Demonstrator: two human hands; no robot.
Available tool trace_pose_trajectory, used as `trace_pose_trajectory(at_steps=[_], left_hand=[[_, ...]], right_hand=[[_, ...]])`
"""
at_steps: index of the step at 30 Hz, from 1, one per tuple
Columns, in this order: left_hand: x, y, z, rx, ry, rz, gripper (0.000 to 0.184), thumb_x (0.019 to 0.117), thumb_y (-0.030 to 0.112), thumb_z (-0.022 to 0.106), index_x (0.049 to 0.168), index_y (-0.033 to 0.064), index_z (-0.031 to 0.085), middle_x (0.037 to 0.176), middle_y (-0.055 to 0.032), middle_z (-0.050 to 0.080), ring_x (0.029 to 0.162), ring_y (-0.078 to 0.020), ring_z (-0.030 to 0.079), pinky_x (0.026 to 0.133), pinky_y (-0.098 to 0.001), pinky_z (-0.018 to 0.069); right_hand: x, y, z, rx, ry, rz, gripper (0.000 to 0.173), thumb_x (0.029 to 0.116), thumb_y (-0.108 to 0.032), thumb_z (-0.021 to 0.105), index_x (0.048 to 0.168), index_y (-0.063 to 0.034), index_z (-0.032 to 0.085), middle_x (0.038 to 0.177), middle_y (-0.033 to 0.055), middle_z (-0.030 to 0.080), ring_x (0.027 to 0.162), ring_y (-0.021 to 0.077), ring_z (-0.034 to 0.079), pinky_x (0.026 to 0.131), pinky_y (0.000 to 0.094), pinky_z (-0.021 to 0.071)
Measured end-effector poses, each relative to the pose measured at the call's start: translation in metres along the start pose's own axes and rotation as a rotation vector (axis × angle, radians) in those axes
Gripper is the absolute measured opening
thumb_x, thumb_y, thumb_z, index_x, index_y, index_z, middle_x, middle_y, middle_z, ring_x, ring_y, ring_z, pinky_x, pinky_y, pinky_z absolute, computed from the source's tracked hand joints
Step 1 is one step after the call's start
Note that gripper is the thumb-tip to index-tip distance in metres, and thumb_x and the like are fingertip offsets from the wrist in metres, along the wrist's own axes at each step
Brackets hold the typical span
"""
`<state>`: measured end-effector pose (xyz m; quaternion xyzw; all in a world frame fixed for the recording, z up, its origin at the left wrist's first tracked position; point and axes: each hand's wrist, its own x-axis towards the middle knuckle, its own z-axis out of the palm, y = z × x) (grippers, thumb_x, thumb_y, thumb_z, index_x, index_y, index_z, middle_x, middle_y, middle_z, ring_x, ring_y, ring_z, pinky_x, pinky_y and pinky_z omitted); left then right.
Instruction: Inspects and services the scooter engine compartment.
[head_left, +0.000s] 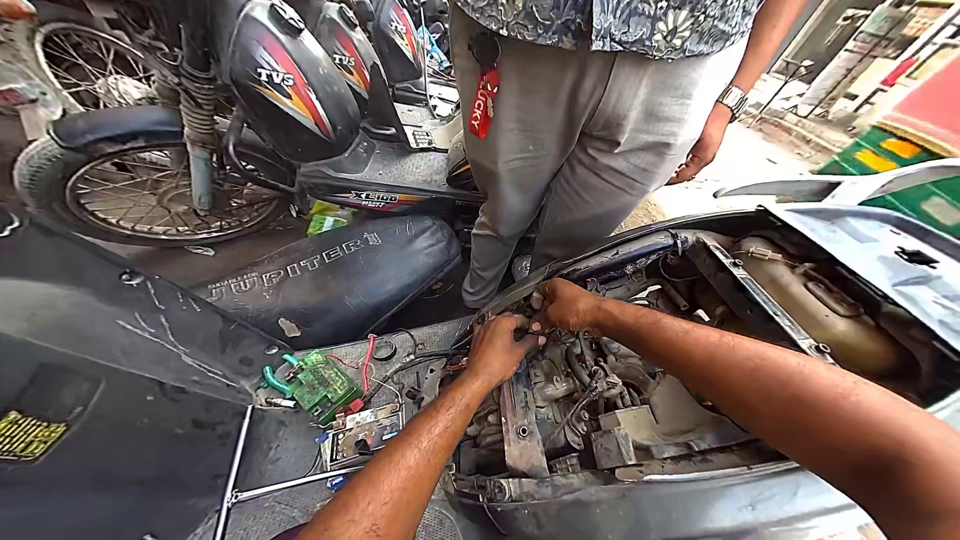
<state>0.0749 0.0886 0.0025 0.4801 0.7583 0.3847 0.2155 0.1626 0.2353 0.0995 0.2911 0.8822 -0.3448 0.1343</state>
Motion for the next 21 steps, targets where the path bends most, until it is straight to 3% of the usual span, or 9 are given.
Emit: trace_pose_trajectory(at_steps=[6, 8, 10, 12, 14, 15, 18, 19, 21], left_hand=[[-0.021, 0.018, -0.005, -0.255, 0.118, 0.042, 0.018, 0.1007, 0.031, 0.068, 0.101, 0.0139, 0.076, 0.095, -0.0018, 0.072, 0.089, -0.0162, 0.069, 0.082, -0.0455, 0.0567], [-0.038, 0.034, -0.023, -0.557, 0.159, 0.098, 0.022, 0.106, 0.025, 0.059, 0.109, 0.0077, 0.072, 0.098, -0.0044, 0.071, 0.088, -0.015, 0.067, 0.082, -0.039, 0.0571], [-0.053, 0.056, -0.06, -0.734, 0.205, 0.266, 0.025, 0.1089, 0.026, 0.05, 0.105, 0.0069, 0.066, 0.091, -0.0015, 0.066, 0.084, -0.0115, 0.063, 0.08, -0.0315, 0.0557], [-0.065, 0.056, -0.095, -0.608, 0.225, 0.385, 0.028, 0.1094, 0.028, 0.049, 0.103, 0.0076, 0.066, 0.088, -0.0019, 0.065, 0.082, -0.0133, 0.062, 0.078, -0.0321, 0.0548], [-0.075, 0.029, -0.101, -0.313, 0.253, 0.305, 0.031, 0.1084, 0.033, 0.051, 0.095, 0.0119, 0.068, 0.081, -0.0006, 0.064, 0.072, -0.0139, 0.061, 0.066, -0.0328, 0.0545], [-0.08, 0.014, -0.098, -0.088, 0.26, 0.211, 0.034, 0.1081, 0.037, 0.049, 0.087, 0.0155, 0.065, 0.076, 0.0009, 0.06, 0.065, -0.014, 0.058, 0.058, -0.035, 0.0506], [-0.092, -0.007, -0.093, 0.456, 0.074, -0.105, 0.055, 0.1084, 0.052, 0.035, 0.074, 0.0179, 0.061, 0.07, -0.0024, 0.06, 0.068, -0.0234, 0.063, 0.06, -0.0502, 0.0497], [-0.092, -0.013, -0.094, 0.545, -0.011, -0.179, 0.06, 0.107, 0.058, 0.032, 0.073, 0.0194, 0.062, 0.069, -0.002, 0.061, 0.07, -0.0233, 0.065, 0.061, -0.0508, 0.0507], [-0.089, -0.025, -0.099, 0.631, -0.168, -0.251, 0.047, 0.1044, 0.056, 0.045, 0.084, 0.0199, 0.067, 0.076, -0.0028, 0.066, 0.077, -0.0247, 0.067, 0.068, -0.052, 0.0539]], right_hand=[[-0.01, -0.022, -0.01, -0.087, 0.078, -0.114, 0.02, 0.0825, -0.011, 0.081, 0.087, -0.0046, 0.063, 0.077, 0.0119, 0.064, 0.071, 0.0268, 0.064, 0.066, 0.0519, 0.0529], [-0.023, -0.037, -0.019, 0.138, 0.081, -0.279, 0.022, 0.0857, -0.008, 0.079, 0.083, -0.0028, 0.057, 0.07, 0.0071, 0.054, 0.061, 0.0185, 0.053, 0.057, 0.04, 0.0458], [-0.044, -0.066, -0.037, 0.451, 0.014, -0.502, 0.026, 0.0899, -0.006, 0.077, 0.084, -0.0089, 0.052, 0.063, -0.0029, 0.051, 0.05, 0.0045, 0.042, 0.046, 0.0217, 0.0334], [-0.061, -0.085, -0.049, 0.571, -0.116, -0.596, 0.019, 0.094, -0.005, 0.073, 0.099, -0.0051, 0.056, 0.07, 0.0024, 0.062, 0.05, 0.0047, 0.049, 0.044, 0.0181, 0.0374], [-0.055, -0.078, -0.049, 0.412, -0.164, -0.535, 0.02, 0.0993, -0.009, 0.068, 0.114, 0.0006, 0.06, 0.091, 0.0109, 0.073, 0.064, 0.0141, 0.067, 0.055, 0.0277, 0.0563], [-0.047, -0.067, -0.046, 0.278, -0.14, -0.463, 0.02, 0.1013, -0.013, 0.066, 0.115, 0.0017, 0.063, 0.095, 0.0115, 0.073, 0.07, 0.0174, 0.069, 0.061, 0.0334, 0.0606], [-0.02, -0.028, -0.031, -0.294, -0.089, -0.215, 0.019, 0.1005, -0.025, 0.069, 0.103, -0.0066, 0.074, 0.086, 0.0082, 0.074, 0.067, 0.0214, 0.071, 0.067, 0.0454, 0.063], [-0.014, -0.019, -0.023, -0.43, -0.119, -0.152, 0.018, 0.1008, -0.026, 0.068, 0.102, -0.0099, 0.076, 0.086, 0.0079, 0.074, 0.067, 0.0228, 0.072, 0.068, 0.0483, 0.0628], [-0.006, -0.004, -0.003, -0.527, -0.14, -0.074, 0.015, 0.0994, -0.022, 0.067, 0.107, -0.0124, 0.076, 0.089, 0.0094, 0.075, 0.07, 0.0258, 0.072, 0.071, 0.0525, 0.0621]])
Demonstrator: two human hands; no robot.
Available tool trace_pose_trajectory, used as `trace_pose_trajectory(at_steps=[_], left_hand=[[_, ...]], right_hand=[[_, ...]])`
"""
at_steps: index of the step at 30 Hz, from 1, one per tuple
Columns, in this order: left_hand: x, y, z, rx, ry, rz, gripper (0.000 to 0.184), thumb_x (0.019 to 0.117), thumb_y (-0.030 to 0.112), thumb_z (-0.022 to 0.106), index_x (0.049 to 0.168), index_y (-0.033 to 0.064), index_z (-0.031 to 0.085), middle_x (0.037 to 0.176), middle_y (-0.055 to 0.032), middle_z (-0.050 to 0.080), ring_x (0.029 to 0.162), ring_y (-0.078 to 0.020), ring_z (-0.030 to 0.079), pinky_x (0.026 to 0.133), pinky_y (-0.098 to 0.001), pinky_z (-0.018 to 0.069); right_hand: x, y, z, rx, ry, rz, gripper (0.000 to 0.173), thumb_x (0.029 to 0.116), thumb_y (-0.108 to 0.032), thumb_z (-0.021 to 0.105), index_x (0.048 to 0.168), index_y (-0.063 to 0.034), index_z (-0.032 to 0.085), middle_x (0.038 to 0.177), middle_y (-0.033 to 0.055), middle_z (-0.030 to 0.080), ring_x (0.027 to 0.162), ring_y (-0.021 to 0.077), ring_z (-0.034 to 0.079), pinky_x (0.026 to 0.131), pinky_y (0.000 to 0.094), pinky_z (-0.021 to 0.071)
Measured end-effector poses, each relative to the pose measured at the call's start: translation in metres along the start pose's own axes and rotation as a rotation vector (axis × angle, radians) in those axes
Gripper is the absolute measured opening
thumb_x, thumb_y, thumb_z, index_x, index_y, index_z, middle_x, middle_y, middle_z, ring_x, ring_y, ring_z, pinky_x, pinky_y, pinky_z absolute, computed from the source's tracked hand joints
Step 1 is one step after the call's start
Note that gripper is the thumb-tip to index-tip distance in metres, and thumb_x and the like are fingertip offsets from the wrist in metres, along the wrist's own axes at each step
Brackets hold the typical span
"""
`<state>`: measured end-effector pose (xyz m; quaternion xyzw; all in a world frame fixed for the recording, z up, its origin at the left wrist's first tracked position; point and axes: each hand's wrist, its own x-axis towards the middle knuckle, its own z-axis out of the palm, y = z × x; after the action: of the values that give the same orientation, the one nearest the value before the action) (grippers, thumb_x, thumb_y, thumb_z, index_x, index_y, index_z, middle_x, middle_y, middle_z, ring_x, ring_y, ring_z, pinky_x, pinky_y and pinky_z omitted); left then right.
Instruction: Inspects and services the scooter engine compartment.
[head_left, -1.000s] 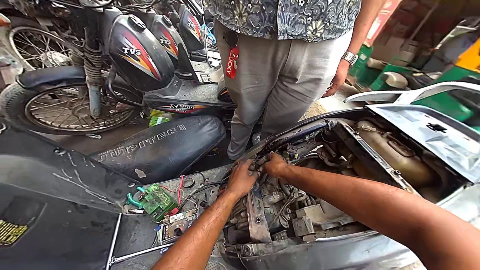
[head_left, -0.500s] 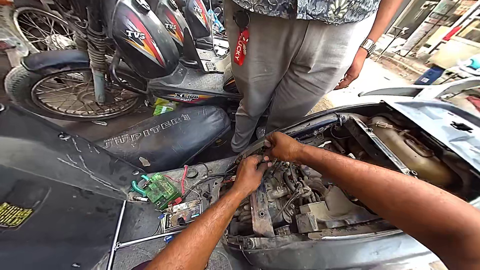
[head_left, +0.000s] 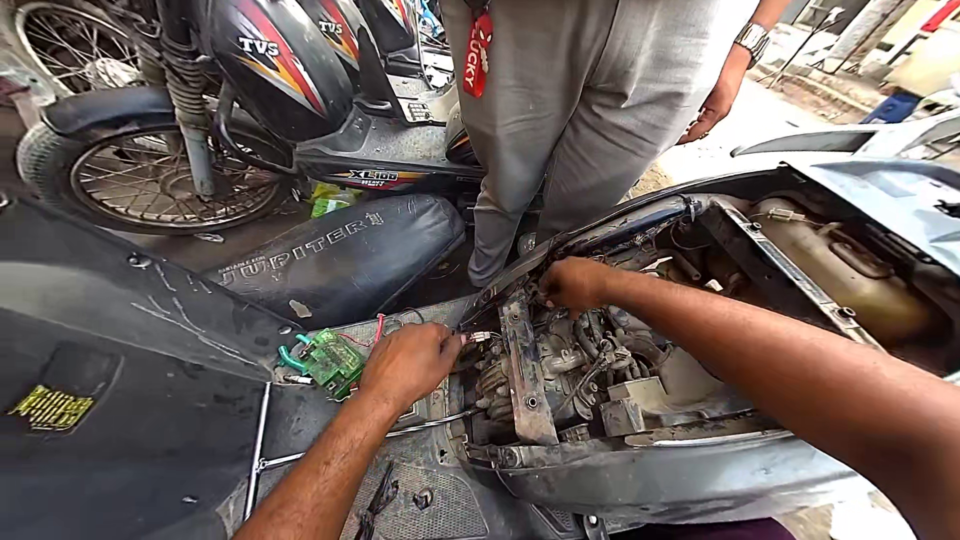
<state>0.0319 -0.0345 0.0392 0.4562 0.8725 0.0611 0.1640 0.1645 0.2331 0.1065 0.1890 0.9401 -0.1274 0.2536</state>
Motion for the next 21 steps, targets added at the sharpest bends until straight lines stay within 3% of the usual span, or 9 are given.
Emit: trace_pose_trajectory(at_steps=[2, 3, 5, 10, 13, 16, 18, 19, 21], left_hand=[[0.002, -0.008, 0.004, 0.098, -0.109, 0.006, 0.019, 0.0979, 0.036, 0.066, 0.105, 0.0194, 0.07, 0.093, -0.0058, 0.072, 0.089, -0.0284, 0.071, 0.077, -0.0548, 0.0575], [0.002, -0.01, 0.007, 0.143, -0.145, 0.011, 0.019, 0.0948, 0.024, 0.069, 0.113, 0.0197, 0.071, 0.102, -0.0073, 0.073, 0.096, -0.0303, 0.071, 0.081, -0.0561, 0.0582], [0.001, -0.011, 0.008, 0.199, -0.203, 0.003, 0.018, 0.0934, 0.013, 0.067, 0.108, 0.02, 0.075, 0.106, -0.0068, 0.073, 0.1, -0.03, 0.071, 0.083, -0.0553, 0.0587], [0.007, -0.006, 0.004, 0.191, -0.277, -0.003, 0.016, 0.0991, 0.027, 0.061, 0.102, 0.0219, 0.075, 0.098, -0.0051, 0.074, 0.094, -0.0276, 0.071, 0.08, -0.0544, 0.0583], [0.008, 0.001, 0.004, 0.185, -0.32, -0.034, 0.039, 0.1056, 0.047, 0.047, 0.099, 0.0174, 0.072, 0.097, -0.0076, 0.072, 0.095, -0.0292, 0.071, 0.08, -0.0552, 0.057], [0.006, 0.007, 0.004, 0.176, -0.293, -0.057, 0.053, 0.1051, 0.059, 0.04, 0.095, 0.0171, 0.071, 0.093, -0.0071, 0.072, 0.094, -0.0276, 0.071, 0.079, -0.0532, 0.056], [0.005, 0.007, 0.005, 0.19, -0.263, -0.036, 0.037, 0.103, 0.048, 0.051, 0.098, 0.019, 0.073, 0.101, -0.0054, 0.072, 0.097, -0.0265, 0.071, 0.08, -0.0524, 0.0571], [0.006, 0.006, 0.005, 0.193, -0.247, -0.014, 0.025, 0.1002, 0.04, 0.058, 0.106, 0.0209, 0.074, 0.111, -0.0046, 0.071, 0.102, -0.0267, 0.07, 0.084, -0.0525, 0.058], [0.009, 0.006, 0.009, 0.177, -0.177, 0.052, 0.03, 0.0974, 0.032, 0.064, 0.125, 0.0234, 0.071, 0.128, -0.0042, 0.067, 0.114, -0.027, 0.066, 0.093, -0.0515, 0.0571]], right_hand=[[0.01, 0.002, 0.024, -0.019, -0.014, 0.039, 0.018, 0.0978, -0.025, 0.069, 0.111, -0.0142, 0.075, 0.091, 0.0095, 0.075, 0.073, 0.0275, 0.073, 0.074, 0.055, 0.0614], [0.014, 0.001, 0.036, -0.025, -0.024, 0.05, 0.02, 0.0971, -0.029, 0.07, 0.111, -0.0155, 0.076, 0.091, 0.0087, 0.075, 0.076, 0.0273, 0.073, 0.075, 0.0558, 0.0605], [0.021, 0.0, 0.057, 0.001, -0.021, 0.071, 0.02, 0.0951, -0.033, 0.071, 0.107, -0.0172, 0.077, 0.092, 0.0082, 0.075, 0.08, 0.0277, 0.073, 0.077, 0.058, 0.059], [0.036, 0.006, 0.093, 0.204, 0.157, 0.135, 0.015, 0.0944, -0.029, 0.067, 0.092, -0.0172, 0.075, 0.085, 0.0064, 0.074, 0.079, 0.0264, 0.072, 0.073, 0.0568, 0.0573], [0.046, 0.009, 0.094, 0.303, 0.2, 0.222, 0.019, 0.0947, -0.029, 0.062, 0.089, -0.0153, 0.074, 0.086, 0.0094, 0.072, 0.084, 0.0295, 0.07, 0.073, 0.0593, 0.0539], [0.057, 0.011, 0.096, 0.395, 0.208, 0.384, 0.019, 0.0923, -0.03, 0.063, 0.092, -0.0154, 0.075, 0.093, 0.0121, 0.073, 0.092, 0.0318, 0.07, 0.077, 0.0604, 0.0538], [0.062, 0.011, 0.098, 0.472, 0.22, 0.437, 0.018, 0.0927, -0.03, 0.065, 0.097, -0.0159, 0.076, 0.096, 0.0127, 0.073, 0.095, 0.0319, 0.07, 0.08, 0.0601, 0.0538], [0.064, 0.011, 0.099, 0.503, 0.238, 0.437, 0.017, 0.0922, -0.029, 0.066, 0.096, -0.0161, 0.076, 0.095, 0.0124, 0.073, 0.094, 0.0315, 0.069, 0.08, 0.0599, 0.0536], [0.064, 0.017, 0.105, 0.562, 0.289, 0.368, 0.014, 0.091, -0.027, 0.067, 0.091, -0.0159, 0.076, 0.089, 0.0103, 0.073, 0.088, 0.029, 0.07, 0.077, 0.058, 0.054]])
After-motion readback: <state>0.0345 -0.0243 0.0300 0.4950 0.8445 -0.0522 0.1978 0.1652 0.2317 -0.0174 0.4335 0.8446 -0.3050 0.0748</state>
